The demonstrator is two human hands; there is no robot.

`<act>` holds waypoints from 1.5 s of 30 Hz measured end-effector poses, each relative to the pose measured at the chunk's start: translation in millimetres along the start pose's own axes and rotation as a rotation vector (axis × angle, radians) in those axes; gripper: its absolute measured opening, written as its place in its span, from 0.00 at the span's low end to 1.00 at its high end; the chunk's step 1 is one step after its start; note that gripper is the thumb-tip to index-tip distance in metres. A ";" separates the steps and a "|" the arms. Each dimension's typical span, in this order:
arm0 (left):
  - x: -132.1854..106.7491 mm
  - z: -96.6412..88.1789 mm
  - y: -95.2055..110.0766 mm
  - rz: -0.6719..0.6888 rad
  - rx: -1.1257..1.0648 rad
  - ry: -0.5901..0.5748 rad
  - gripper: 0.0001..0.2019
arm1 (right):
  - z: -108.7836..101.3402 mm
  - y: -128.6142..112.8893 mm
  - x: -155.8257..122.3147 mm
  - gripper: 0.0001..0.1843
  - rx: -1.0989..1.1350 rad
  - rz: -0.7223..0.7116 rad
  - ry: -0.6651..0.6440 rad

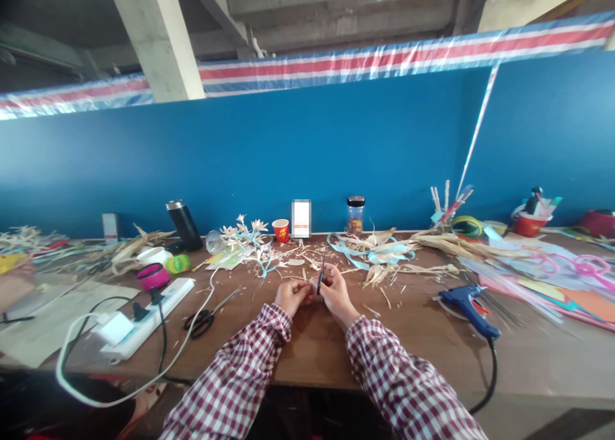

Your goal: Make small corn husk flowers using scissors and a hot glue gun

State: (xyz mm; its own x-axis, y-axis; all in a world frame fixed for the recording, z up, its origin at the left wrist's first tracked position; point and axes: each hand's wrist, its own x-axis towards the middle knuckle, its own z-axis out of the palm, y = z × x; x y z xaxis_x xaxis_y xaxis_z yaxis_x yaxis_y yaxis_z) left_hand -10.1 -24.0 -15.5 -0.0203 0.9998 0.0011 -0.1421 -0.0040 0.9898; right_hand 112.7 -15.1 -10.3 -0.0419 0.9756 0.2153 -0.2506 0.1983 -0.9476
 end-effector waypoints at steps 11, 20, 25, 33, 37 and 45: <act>9.2 -11.0 -1.5 -0.043 -0.176 0.135 0.05 | -8.6 -6.3 -0.3 0.16 -0.383 -0.178 0.007; 12.1 -23.8 7.3 -0.080 -0.319 0.237 0.06 | -0.3 -8.3 -15.2 0.10 -1.049 -0.310 -0.233; 12.0 -21.3 4.8 -0.044 -0.304 0.221 0.10 | 0.6 -11.1 -16.1 0.11 -1.024 -0.287 -0.283; 15.2 -20.0 -2.6 -0.012 -0.290 0.164 0.16 | 1.2 -10.2 -15.6 0.12 -0.973 -0.264 -0.300; 15.6 -21.0 -2.9 -0.010 -0.283 0.156 0.17 | 0.5 -9.1 -15.2 0.13 -0.965 -0.255 -0.311; 16.7 -22.1 -2.3 -0.024 -0.283 0.148 0.18 | -0.3 -6.9 -13.8 0.13 -1.007 -0.285 -0.338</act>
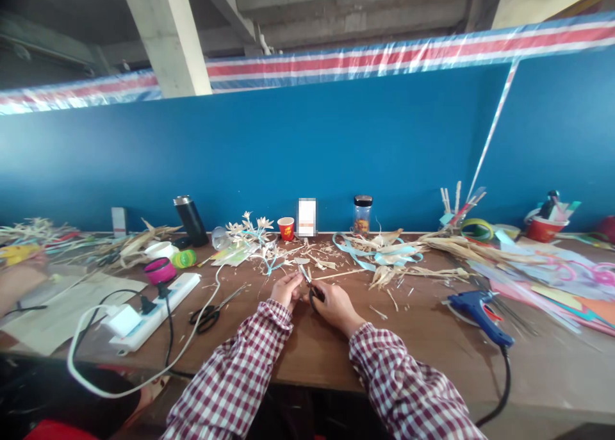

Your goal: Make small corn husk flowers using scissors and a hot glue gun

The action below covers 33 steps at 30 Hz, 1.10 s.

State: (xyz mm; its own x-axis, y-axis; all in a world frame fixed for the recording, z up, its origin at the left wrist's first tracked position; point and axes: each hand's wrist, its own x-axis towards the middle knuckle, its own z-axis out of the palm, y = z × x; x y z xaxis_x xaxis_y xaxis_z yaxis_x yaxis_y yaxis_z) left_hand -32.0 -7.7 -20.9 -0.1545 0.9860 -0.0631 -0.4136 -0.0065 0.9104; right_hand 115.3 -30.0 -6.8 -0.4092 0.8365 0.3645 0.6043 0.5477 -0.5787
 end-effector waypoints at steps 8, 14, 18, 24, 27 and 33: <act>1.4 -0.7 -1.5 0.002 -0.018 0.011 0.19 | 1.0 0.3 0.3 0.14 -0.018 0.000 -0.006; -0.6 1.0 0.6 0.002 -0.031 0.020 0.18 | 0.9 -0.2 -0.2 0.15 -0.013 0.002 0.002; -0.9 1.3 0.9 0.005 -0.037 0.027 0.17 | 1.2 -0.7 -0.2 0.15 0.005 -0.008 0.001; -1.2 2.4 1.5 0.006 -0.052 0.022 0.18 | 2.7 0.5 -0.6 0.13 0.014 -0.037 0.006; -1.9 2.6 2.3 0.003 -0.054 0.013 0.18 | 3.2 0.9 -0.5 0.13 0.014 -0.039 0.010; -2.5 2.1 2.7 0.000 -0.054 -0.016 0.17 | 3.1 -1.4 -0.4 0.12 0.028 -0.040 0.010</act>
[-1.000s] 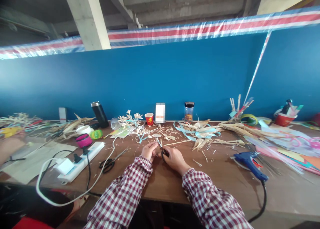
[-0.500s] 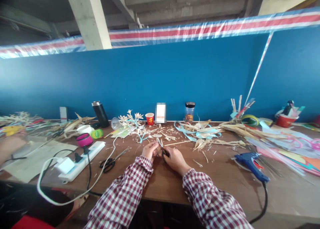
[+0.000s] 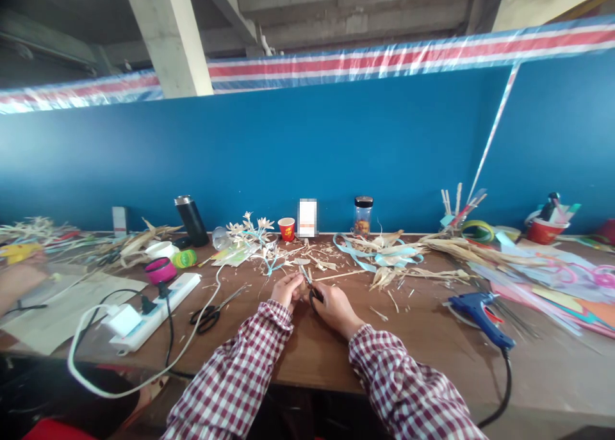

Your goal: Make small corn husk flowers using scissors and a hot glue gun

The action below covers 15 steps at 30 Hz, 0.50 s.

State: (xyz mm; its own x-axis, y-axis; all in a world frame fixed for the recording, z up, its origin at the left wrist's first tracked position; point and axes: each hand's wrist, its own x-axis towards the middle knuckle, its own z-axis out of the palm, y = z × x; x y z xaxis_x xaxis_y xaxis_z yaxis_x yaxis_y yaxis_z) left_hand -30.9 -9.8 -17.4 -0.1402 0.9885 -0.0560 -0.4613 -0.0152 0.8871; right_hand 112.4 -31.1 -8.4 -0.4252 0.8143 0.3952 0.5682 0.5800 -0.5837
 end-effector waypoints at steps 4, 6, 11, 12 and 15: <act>0.3 -0.7 0.1 -0.006 -0.003 -0.001 0.17 | -1.3 -2.7 -0.2 0.10 -0.015 0.004 0.003; 0.4 -1.0 0.4 -0.013 -0.004 -0.001 0.18 | -1.9 -3.4 -0.2 0.10 -0.020 0.007 0.001; 0.4 -1.1 1.0 -0.026 -0.002 0.011 0.17 | -2.2 -2.8 0.3 0.09 -0.012 -0.008 0.000; 0.5 -1.1 1.0 -0.026 -0.001 0.017 0.17 | -2.0 -2.5 0.4 0.09 -0.015 -0.007 0.000; 0.9 -1.3 0.8 -0.030 0.003 0.028 0.16 | -1.6 -2.5 0.6 0.10 -0.019 0.000 0.003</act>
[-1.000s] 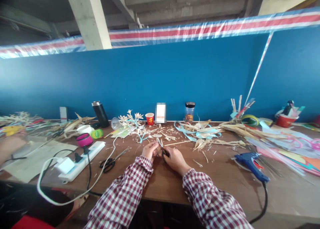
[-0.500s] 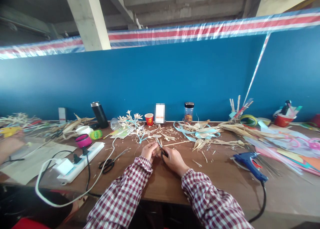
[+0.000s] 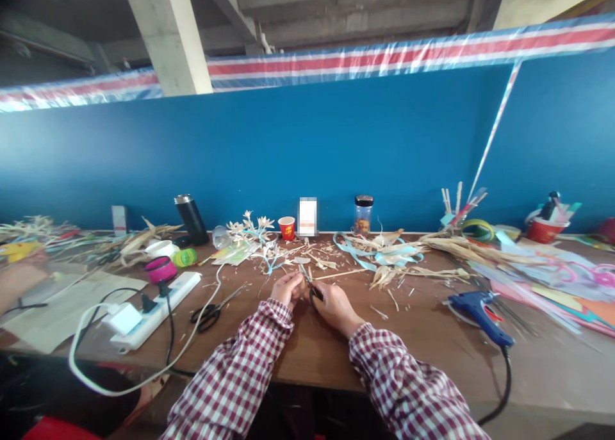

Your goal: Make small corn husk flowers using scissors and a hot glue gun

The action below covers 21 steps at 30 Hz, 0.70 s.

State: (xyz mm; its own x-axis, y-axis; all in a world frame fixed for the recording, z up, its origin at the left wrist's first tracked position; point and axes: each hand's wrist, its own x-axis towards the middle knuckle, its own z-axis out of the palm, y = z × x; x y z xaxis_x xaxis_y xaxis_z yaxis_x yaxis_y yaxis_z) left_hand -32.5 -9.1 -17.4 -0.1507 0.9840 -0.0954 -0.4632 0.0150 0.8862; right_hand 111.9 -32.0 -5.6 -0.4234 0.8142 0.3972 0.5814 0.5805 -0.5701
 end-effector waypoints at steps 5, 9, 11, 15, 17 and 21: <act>0.2 -0.2 -0.1 -0.005 0.001 0.005 0.16 | -0.5 -1.5 0.0 0.11 0.029 0.006 -0.006; -0.4 0.2 0.3 -0.005 0.000 -0.004 0.16 | -1.9 -3.2 -0.1 0.12 0.047 0.035 -0.012; -0.6 0.6 0.5 -0.004 -0.001 -0.010 0.16 | -2.2 -3.9 -0.3 0.12 0.054 0.052 -0.017; -0.9 1.1 0.7 0.000 -0.005 -0.014 0.17 | -1.5 -3.7 -0.6 0.13 0.066 0.051 -0.009; -1.1 1.1 1.0 0.002 -0.006 -0.013 0.17 | -0.9 -2.9 -0.4 0.13 0.070 0.040 -0.002; -1.5 1.0 2.0 -0.002 -0.004 -0.018 0.17 | -0.4 -1.3 -0.2 0.13 0.065 0.033 0.005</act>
State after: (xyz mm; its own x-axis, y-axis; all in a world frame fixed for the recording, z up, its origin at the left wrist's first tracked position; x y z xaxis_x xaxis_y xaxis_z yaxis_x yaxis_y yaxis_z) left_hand -32.3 -10.3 -15.0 -0.1338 0.9870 -0.0887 -0.4668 0.0162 0.8842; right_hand 111.6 -32.9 -4.6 -0.4014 0.8329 0.3809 0.5486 0.5517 -0.6283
